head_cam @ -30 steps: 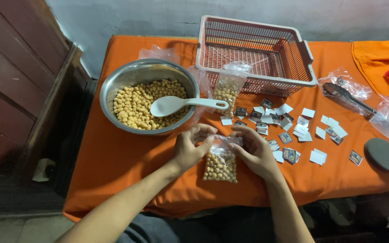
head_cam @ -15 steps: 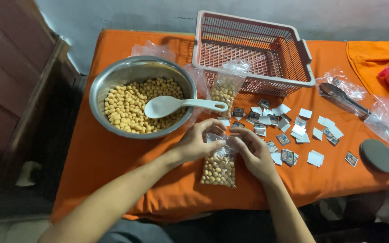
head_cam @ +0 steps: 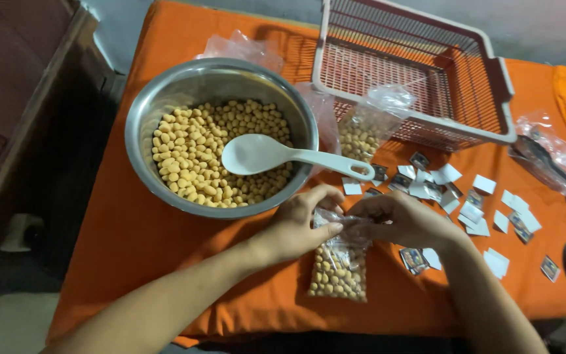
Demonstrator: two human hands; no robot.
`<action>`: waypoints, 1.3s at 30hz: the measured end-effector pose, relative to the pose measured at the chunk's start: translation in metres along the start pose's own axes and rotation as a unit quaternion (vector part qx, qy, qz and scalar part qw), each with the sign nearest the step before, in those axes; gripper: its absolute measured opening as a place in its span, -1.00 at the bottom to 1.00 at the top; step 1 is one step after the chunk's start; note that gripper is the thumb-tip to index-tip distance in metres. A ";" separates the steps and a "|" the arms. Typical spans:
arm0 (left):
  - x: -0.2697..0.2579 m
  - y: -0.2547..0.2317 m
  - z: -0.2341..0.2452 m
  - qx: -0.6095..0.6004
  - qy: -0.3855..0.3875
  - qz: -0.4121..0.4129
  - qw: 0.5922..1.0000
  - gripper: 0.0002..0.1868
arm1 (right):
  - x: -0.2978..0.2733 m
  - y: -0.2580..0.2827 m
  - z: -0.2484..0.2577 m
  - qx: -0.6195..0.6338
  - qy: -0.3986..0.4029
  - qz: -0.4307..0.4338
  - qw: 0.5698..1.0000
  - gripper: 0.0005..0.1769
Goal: Filling small plastic bags with peanuts using a spoon and adding small packets
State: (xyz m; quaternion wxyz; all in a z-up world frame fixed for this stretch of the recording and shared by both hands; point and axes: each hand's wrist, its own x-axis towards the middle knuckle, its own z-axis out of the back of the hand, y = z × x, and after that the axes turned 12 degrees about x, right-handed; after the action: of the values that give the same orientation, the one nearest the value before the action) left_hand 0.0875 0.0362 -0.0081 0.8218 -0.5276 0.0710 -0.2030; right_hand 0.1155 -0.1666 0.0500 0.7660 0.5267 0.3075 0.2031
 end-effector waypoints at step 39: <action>0.000 -0.027 0.000 0.063 -0.173 -0.047 0.982 -0.85 | -0.005 0.003 -0.032 -0.196 -0.123 0.298 0.926 -0.94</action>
State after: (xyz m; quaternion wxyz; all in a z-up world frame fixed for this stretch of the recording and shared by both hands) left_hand 0.0802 0.0267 0.0159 0.8429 -0.5045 -0.1100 -0.1513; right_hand 0.0895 -0.1467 0.0457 0.7900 0.4540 -0.0070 0.4120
